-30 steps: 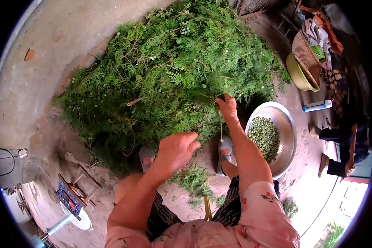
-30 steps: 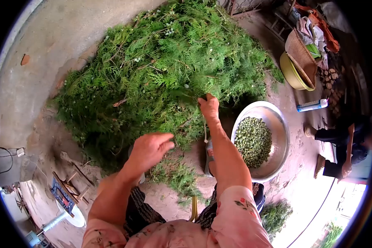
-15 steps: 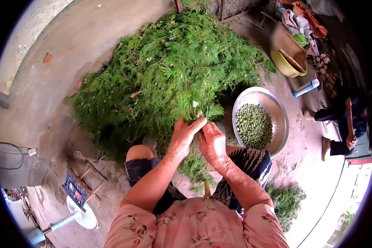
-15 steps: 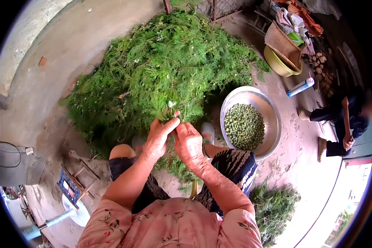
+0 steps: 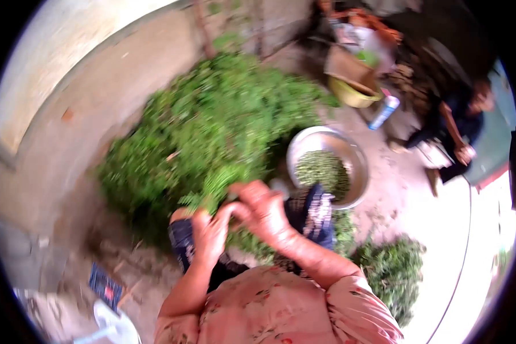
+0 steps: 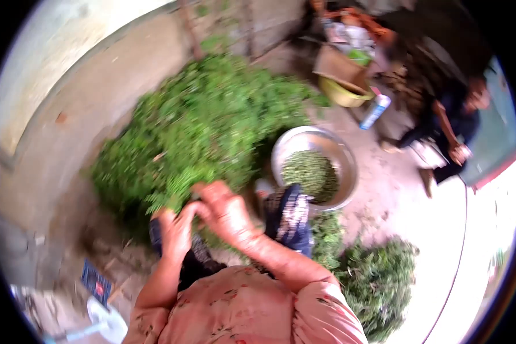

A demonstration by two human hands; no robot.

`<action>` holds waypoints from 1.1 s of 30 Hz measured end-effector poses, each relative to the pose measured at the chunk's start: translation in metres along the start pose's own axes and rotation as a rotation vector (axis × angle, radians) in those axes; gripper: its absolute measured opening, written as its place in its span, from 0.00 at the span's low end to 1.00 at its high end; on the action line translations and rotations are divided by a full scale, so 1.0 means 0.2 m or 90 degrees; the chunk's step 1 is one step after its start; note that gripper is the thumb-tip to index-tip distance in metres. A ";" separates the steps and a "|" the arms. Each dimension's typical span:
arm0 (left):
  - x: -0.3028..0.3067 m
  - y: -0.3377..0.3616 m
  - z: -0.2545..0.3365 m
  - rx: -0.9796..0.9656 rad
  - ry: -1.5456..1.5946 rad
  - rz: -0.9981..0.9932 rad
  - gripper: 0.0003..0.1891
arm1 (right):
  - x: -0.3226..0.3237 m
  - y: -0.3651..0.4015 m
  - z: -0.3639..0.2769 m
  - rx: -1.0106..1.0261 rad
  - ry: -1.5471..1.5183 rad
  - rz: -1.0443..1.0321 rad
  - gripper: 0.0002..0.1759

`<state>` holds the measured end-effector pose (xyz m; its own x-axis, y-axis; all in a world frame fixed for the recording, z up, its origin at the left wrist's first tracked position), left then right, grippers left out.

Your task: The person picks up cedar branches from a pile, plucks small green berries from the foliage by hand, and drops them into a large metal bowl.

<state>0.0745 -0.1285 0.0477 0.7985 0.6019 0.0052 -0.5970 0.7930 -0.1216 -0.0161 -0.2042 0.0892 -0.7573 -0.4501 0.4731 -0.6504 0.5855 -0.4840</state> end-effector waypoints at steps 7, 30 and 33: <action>-0.02 0.15 -0.02 0.030 -0.110 0.003 0.03 | 0.08 0.16 0.00 -0.075 -0.122 0.033 0.16; -0.28 0.05 -0.14 0.252 0.506 -0.096 0.07 | 1.13 0.21 0.58 -0.127 -0.793 0.361 0.11; -0.32 0.06 -0.17 0.284 0.643 -0.120 0.16 | 1.20 0.29 0.68 -0.159 -0.713 0.404 0.10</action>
<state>0.0196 -0.1606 0.0120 0.4551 0.2766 -0.8464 -0.2722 0.9483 0.1635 -0.2443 -0.3701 0.0740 -0.6426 -0.2941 -0.7075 -0.2279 0.9550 -0.1900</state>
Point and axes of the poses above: each hand's wrist, its own y-axis away from the middle knuckle, its own x-axis out of the back of the hand, z = x × y, the point moved 9 cm from there along -y, towards the middle knuckle, and after that the axes turned 4 degrees about -x, right-handed, at the moved point
